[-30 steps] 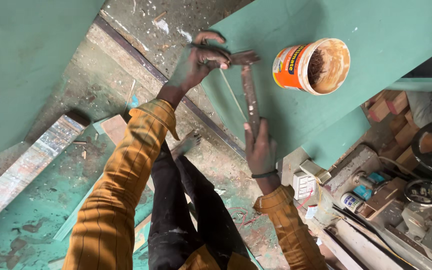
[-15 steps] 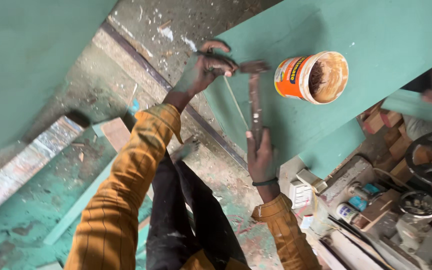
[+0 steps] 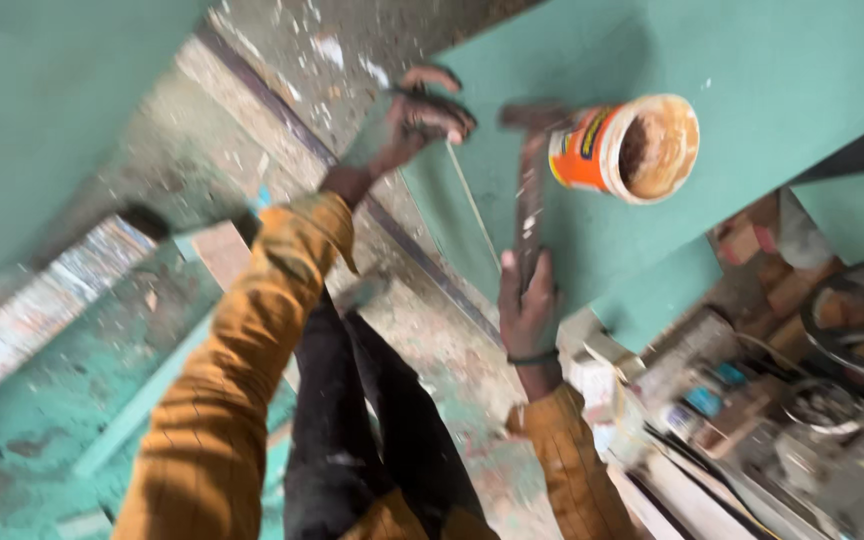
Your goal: The person takes nails from a bucket and hammers them into a green-painted wood panel resting on the workbench, driving nails one at a time along the panel edge and repositioning the panel between nails.
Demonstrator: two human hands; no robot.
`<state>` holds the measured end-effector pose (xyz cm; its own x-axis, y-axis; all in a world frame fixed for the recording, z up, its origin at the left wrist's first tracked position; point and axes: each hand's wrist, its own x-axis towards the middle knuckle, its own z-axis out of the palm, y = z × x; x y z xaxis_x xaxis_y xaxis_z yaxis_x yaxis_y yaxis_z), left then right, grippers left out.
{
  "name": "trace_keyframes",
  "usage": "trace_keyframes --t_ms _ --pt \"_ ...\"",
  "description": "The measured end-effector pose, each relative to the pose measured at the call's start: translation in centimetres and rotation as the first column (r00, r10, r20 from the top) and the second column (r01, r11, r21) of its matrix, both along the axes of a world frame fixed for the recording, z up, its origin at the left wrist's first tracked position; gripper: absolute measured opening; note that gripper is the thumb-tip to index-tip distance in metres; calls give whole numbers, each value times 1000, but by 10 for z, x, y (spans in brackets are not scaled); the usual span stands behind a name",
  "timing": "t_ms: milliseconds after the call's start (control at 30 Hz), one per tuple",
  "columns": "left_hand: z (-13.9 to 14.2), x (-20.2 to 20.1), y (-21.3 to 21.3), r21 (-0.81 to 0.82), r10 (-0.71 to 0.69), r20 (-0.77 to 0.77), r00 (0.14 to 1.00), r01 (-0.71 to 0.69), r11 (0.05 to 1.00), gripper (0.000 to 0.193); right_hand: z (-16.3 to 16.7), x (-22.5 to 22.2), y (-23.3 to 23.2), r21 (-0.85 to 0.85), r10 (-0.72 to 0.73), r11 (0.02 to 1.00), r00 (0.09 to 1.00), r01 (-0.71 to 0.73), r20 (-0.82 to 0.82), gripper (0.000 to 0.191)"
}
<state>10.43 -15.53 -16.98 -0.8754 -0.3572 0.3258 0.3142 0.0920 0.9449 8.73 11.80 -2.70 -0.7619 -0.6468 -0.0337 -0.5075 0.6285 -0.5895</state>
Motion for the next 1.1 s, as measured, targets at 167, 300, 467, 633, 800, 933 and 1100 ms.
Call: trace_keyframes --t_ms 167,300,467,633,800,933,1100 --pt "6 1 -3 24 23 70 997 -25 999 13 22 5 4 -398 -160 888 966 231 204 33" --pt "3 2 -7 -205 34 43 998 -25 978 21 6 14 10 -334 -148 920 972 203 183 27" --pt "-3 2 -1 -46 46 60 997 -43 998 10 -31 13 4 56 52 997 993 -46 -107 30" --pt "-16 -2 4 -55 42 29 999 -41 998 10 -21 5 16 -202 -35 979 999 32 -10 29" --pt "-22 1 3 32 36 108 993 -39 999 11 -10 24 24 -409 -140 888 970 211 197 25" --pt "-17 0 1 -154 99 -47 994 -106 982 11 -29 20 9 203 14 979 999 -4 -51 29" --pt "-21 -4 0 243 -23 -89 996 44 969 12 -27 8 25 -259 -208 942 977 211 39 35"
